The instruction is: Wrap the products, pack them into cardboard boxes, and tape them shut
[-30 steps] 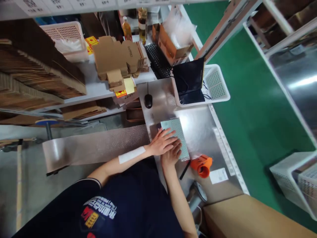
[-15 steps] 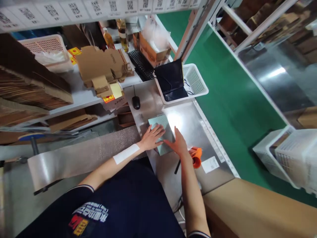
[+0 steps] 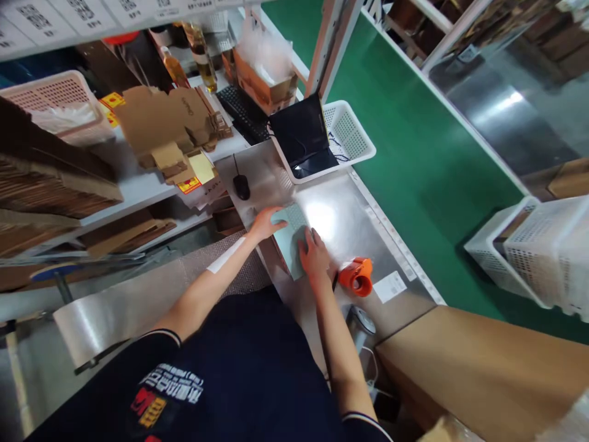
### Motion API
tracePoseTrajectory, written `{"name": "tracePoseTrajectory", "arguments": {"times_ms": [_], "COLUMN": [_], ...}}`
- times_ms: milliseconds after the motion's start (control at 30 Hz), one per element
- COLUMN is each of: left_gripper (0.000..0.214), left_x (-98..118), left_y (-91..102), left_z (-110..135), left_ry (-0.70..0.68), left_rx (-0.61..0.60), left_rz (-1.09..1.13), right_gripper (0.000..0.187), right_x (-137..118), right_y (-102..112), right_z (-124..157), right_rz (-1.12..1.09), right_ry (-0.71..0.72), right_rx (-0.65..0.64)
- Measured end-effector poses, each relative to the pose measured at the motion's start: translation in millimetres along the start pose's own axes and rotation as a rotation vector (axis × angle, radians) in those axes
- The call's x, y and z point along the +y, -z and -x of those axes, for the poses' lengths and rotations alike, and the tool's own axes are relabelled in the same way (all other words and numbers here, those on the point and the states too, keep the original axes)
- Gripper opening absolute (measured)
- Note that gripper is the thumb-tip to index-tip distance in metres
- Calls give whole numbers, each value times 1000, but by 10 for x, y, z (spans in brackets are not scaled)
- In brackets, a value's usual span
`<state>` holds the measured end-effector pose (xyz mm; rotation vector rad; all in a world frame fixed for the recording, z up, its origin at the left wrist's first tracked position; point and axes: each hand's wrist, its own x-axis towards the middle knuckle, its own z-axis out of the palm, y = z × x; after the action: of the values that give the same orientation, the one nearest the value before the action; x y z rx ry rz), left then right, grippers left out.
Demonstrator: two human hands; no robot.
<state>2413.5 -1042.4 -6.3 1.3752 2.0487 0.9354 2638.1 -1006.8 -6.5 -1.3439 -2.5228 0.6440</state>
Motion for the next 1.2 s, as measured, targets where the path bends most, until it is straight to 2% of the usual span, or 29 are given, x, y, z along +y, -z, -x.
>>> {"name": "tracePoseTrajectory", "arguments": {"times_ms": [200,367,533,633,700,800,867,933,1000,1200], "left_gripper": [34,34,27,18,14,10,7,6,7,7], "left_x": [64,164,204,209,205,183,159,131,102,15], "left_y": [8,4,-82,-118,-111,-75,-57,-55,-63,-87], "left_z": [-75,-213,-253,-270,-290,-337,-374,-407,-433,-493], "left_ry": [66,102,225,276,281,251,218,184,161,175], "left_rx": [8,-16,100,150,154,133,108,93,92,100], "left_rz": [31,64,173,228,246,254,259,279,307,344], "right_gripper": [56,54,56,61,68,68,58,53,51,52], "right_x": [6,132,185,245,338,492,531,490,399,233], "right_y": [-33,87,176,194,213,229,200,128,30,-132], "right_z": [40,-36,-99,-42,81,401,644,831,913,790], "right_rz": [-52,-135,-176,-206,-290,-552,-713,-830,-947,-1119], "right_ry": [0,58,72,36,-106,-502,-675,-720,-732,-734], "right_rx": [-5,-73,-117,-97,1,161,133,58,35,145]}}
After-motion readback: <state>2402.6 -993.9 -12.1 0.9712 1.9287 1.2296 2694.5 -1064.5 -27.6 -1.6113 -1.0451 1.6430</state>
